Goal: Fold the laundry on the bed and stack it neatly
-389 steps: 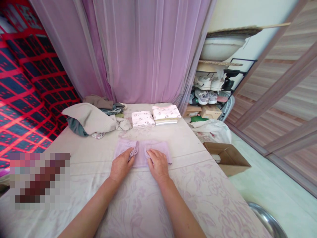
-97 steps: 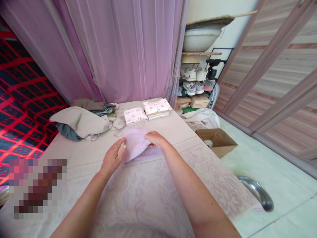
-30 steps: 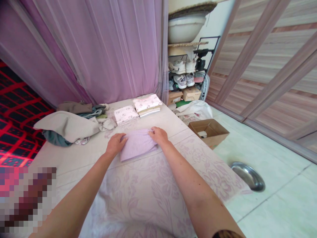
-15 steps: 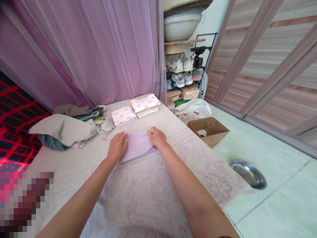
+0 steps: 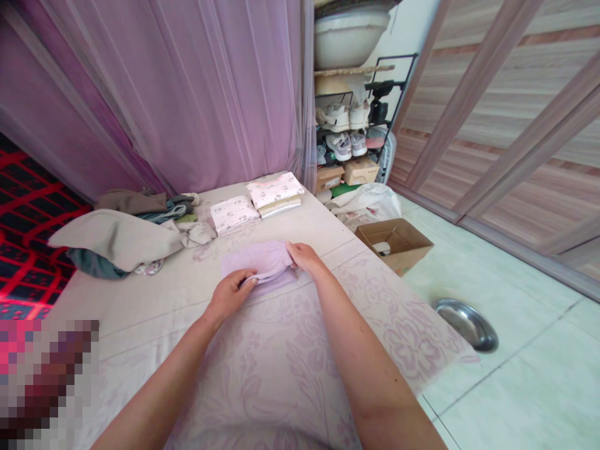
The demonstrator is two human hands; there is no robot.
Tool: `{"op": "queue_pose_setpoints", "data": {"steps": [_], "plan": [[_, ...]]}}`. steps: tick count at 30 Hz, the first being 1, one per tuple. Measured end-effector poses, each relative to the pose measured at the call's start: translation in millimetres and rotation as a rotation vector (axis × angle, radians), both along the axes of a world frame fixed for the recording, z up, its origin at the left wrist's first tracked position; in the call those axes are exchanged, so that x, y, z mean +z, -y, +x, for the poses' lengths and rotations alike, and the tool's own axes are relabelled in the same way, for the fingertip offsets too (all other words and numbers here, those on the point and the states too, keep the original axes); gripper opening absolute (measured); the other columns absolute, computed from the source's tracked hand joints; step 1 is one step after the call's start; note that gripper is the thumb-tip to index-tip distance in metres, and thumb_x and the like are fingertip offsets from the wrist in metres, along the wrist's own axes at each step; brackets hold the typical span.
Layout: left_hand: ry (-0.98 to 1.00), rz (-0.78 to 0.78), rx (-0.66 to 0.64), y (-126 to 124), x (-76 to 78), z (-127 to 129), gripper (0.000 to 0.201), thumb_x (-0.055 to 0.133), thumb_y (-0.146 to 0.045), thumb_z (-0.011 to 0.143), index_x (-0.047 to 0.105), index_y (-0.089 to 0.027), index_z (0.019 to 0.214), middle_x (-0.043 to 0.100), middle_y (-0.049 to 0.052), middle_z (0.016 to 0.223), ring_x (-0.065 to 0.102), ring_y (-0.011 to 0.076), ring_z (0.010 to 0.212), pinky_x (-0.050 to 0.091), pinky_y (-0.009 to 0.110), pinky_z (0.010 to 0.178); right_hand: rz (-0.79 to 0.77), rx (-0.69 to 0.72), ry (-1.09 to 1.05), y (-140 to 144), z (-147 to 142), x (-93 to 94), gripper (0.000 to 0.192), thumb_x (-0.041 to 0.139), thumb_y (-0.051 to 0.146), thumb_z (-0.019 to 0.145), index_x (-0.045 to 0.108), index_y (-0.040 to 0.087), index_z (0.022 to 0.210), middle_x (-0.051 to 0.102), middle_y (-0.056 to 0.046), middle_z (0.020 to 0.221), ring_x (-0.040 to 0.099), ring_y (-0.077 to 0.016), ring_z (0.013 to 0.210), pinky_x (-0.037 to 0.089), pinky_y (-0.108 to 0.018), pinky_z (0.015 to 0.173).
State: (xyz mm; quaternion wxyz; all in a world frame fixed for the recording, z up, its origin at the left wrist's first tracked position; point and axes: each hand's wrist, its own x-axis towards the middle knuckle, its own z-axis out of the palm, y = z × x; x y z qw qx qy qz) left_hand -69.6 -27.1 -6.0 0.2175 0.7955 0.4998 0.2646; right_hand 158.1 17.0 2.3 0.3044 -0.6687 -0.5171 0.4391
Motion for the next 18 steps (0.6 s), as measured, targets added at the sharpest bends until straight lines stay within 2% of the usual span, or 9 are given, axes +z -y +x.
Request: {"op": "queue_pose_setpoints", "data": {"steps": [2,4,6,8,11,15,18], "plan": [[-0.012,0.006,-0.02,0,0.8,0,0.028,0.045,-0.037,0.09,0.069,-0.023,0.092,0.072,0.003,0.098,0.064,0.0191,0.093,0.048,0.031,0.084,-0.017,-0.008,-0.099,9,2,-0.6,0.039,0.037,0.039,0.089,0.062,0.015,0.107,0.071,-0.009,0.088,0.066,-0.0162,0.069,0.044,-0.024,0.053],[-0.018,0.017,-0.044,1,2.3,0,0.032,0.041,-0.037,0.092,0.07,-0.023,0.094,0.072,0.003,0.098,0.064,0.019,0.092,0.047,0.031,0.084,-0.026,-0.006,-0.269,19,3,-4.4,0.04,0.045,0.028,0.083,0.056,0.016,0.119,0.071,-0.007,0.089,0.066,-0.0143,0.07,0.045,-0.022,0.054],[-0.013,0.039,-0.065,4,3.9,1,0.034,0.039,-0.036,0.093,0.07,-0.023,0.095,0.072,0.004,0.1,0.064,0.0192,0.093,0.046,0.032,0.086,-0.012,-0.002,-0.47,29,3,-10.4,0.056,0.055,0.018,0.071,0.049,0.018,0.127,0.07,-0.004,0.089,0.064,-0.0128,0.07,0.044,-0.021,0.055],[-0.014,0.068,-0.081,6,5.4,3,0.034,0.039,-0.035,0.093,0.07,-0.022,0.096,0.072,0.004,0.101,0.063,0.0196,0.095,0.045,0.033,0.088,0.034,-0.007,-0.584,34,1,-16.4,0.071,0.059,0.012,0.062,0.045,0.02,0.131,0.069,-0.001,0.091,0.06,-0.0115,0.066,0.043,-0.021,0.055],[-0.039,0.09,-0.103,9,7.4,6,0.033,0.041,-0.038,0.093,0.071,-0.023,0.098,0.072,0.004,0.103,0.062,0.0205,0.1,0.043,0.036,0.094,0.122,-0.007,-0.554,36,-4,-22.8,0.077,0.063,0.012,0.06,0.042,0.022,0.133,0.068,-0.001,0.098,0.059,-0.0109,0.067,0.045,-0.023,0.06],[-0.052,0.053,-0.1,5,8.6,2,0.041,0.034,-0.039,0.096,0.072,-0.023,0.094,0.072,0.004,0.102,0.063,0.02,0.099,0.045,0.034,0.092,0.208,-0.004,-0.459,30,-10,-31.1,0.062,0.065,0.019,0.064,0.05,0.024,0.124,0.067,0.0,0.096,0.06,-0.0113,0.068,0.047,-0.024,0.064],[-0.058,0.018,-0.05,-4,8.2,-5,0.032,0.044,-0.037,0.091,0.071,-0.023,0.096,0.073,0.004,0.102,0.064,0.0198,0.096,0.047,0.032,0.088,0.244,-0.101,-0.363,27,-12,-38.1,0.051,0.066,0.022,0.063,0.054,0.022,0.113,0.067,0.0,0.092,0.058,-0.0102,0.064,0.046,-0.023,0.061]]}}
